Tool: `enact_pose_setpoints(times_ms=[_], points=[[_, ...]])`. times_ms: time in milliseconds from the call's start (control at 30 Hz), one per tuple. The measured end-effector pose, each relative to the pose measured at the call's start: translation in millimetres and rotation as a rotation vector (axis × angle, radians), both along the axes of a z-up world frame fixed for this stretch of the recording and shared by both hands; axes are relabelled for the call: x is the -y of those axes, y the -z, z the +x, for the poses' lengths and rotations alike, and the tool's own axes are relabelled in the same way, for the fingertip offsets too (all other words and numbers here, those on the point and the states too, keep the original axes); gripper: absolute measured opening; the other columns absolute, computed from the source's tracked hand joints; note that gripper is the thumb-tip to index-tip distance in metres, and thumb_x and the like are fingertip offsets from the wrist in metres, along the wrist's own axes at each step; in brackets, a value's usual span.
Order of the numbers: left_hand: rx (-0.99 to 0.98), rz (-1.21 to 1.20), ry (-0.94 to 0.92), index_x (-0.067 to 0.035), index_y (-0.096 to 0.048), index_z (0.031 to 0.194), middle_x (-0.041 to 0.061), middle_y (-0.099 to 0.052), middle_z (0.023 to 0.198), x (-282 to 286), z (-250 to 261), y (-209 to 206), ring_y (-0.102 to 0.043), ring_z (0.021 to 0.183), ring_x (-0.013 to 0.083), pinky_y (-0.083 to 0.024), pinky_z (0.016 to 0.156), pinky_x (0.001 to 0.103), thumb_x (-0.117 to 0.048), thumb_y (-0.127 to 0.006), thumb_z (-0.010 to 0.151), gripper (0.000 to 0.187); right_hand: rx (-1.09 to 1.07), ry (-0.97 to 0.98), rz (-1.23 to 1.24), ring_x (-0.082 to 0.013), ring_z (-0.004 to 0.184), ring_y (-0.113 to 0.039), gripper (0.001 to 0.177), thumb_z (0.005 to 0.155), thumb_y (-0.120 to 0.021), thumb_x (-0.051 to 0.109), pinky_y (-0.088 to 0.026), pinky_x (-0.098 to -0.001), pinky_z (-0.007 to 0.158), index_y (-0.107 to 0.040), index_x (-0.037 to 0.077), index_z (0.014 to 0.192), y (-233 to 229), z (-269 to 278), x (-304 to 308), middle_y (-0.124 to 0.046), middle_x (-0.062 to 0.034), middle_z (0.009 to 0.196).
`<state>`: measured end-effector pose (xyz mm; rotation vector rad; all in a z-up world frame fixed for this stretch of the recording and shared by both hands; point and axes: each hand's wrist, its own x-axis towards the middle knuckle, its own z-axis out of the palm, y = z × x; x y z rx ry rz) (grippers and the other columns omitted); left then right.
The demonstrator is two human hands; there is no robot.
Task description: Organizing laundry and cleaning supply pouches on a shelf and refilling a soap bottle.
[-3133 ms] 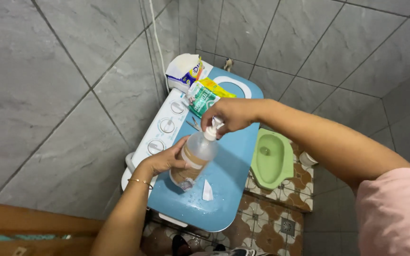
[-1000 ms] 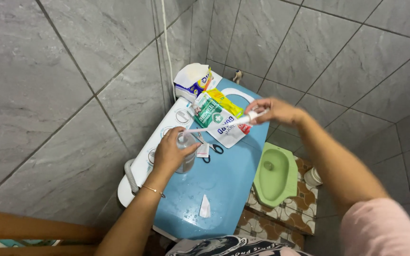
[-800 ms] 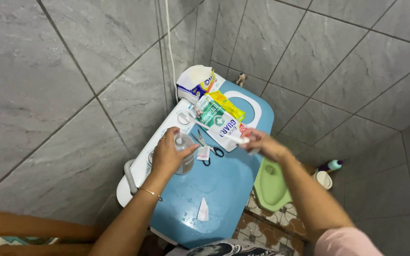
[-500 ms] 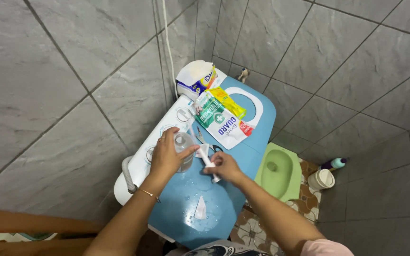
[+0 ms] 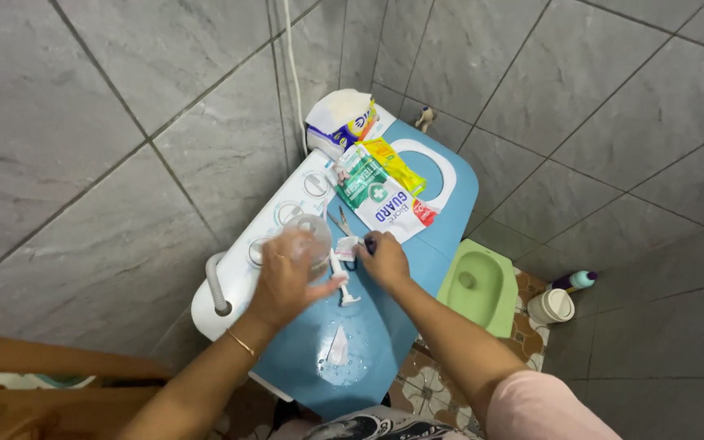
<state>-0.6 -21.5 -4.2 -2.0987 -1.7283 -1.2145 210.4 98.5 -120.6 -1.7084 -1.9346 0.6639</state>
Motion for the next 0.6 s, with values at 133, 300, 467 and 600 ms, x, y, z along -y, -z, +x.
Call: enact_pose_setpoints(times_ms=[133,300,467,600], points=[[-0.273,-0.204,0.530,-0.019,-0.062,0.117,0.001,-0.056,0.123,30.5,2.7,67.8,-0.059,0.118,0.0241,-0.053,0.099,0.041,-0.037,-0.086,0.094,0.038,0.071,-0.050,-0.036,-0.0352,0.090,-0.068,0.046,0.073,-0.088,0.036,-0.054,-0.0455,0.080,-0.072,0.006,0.104,-10.6,-14.5,-7.4,-0.067,-0.0177,0.099],[-0.038,-0.649,0.669,-0.011,-0.065,0.119,0.012,-0.055,0.125,51.9,17.5,64.9,-0.057,0.110,0.0356,-0.050,0.087,0.046,-0.027,-0.091,0.065,0.063,0.039,-0.076,-0.037,-0.0335,0.083,-0.067,0.049,0.064,-0.093,0.029,-0.053,-0.0446,0.073,-0.068,0.002,0.096,18.1,-12.0,-24.5,-0.067,-0.0167,0.092],[0.049,-0.834,0.665,-0.009,-0.063,0.111,0.008,-0.058,0.113,46.9,17.8,97.5,-0.061,0.107,0.0296,-0.052,0.089,0.043,-0.014,-0.082,0.073,0.042,-0.203,0.016,-0.091,-0.0209,0.070,-0.065,0.033,0.078,-0.083,0.015,-0.053,-0.0344,0.064,-0.067,0.005,0.105,53.0,14.9,-41.0,-0.068,-0.0085,0.078],[0.012,-0.747,0.614,-0.010,-0.065,0.105,0.008,-0.060,0.109,39.2,17.8,100.2,-0.063,0.105,0.0292,-0.054,0.089,0.041,-0.007,-0.072,0.085,0.021,-0.632,-0.048,-0.338,-0.0133,0.072,-0.069,0.026,0.079,-0.074,0.008,-0.057,-0.0288,0.065,-0.068,0.005,0.104,68.4,39.8,-24.7,-0.072,-0.0024,0.082]])
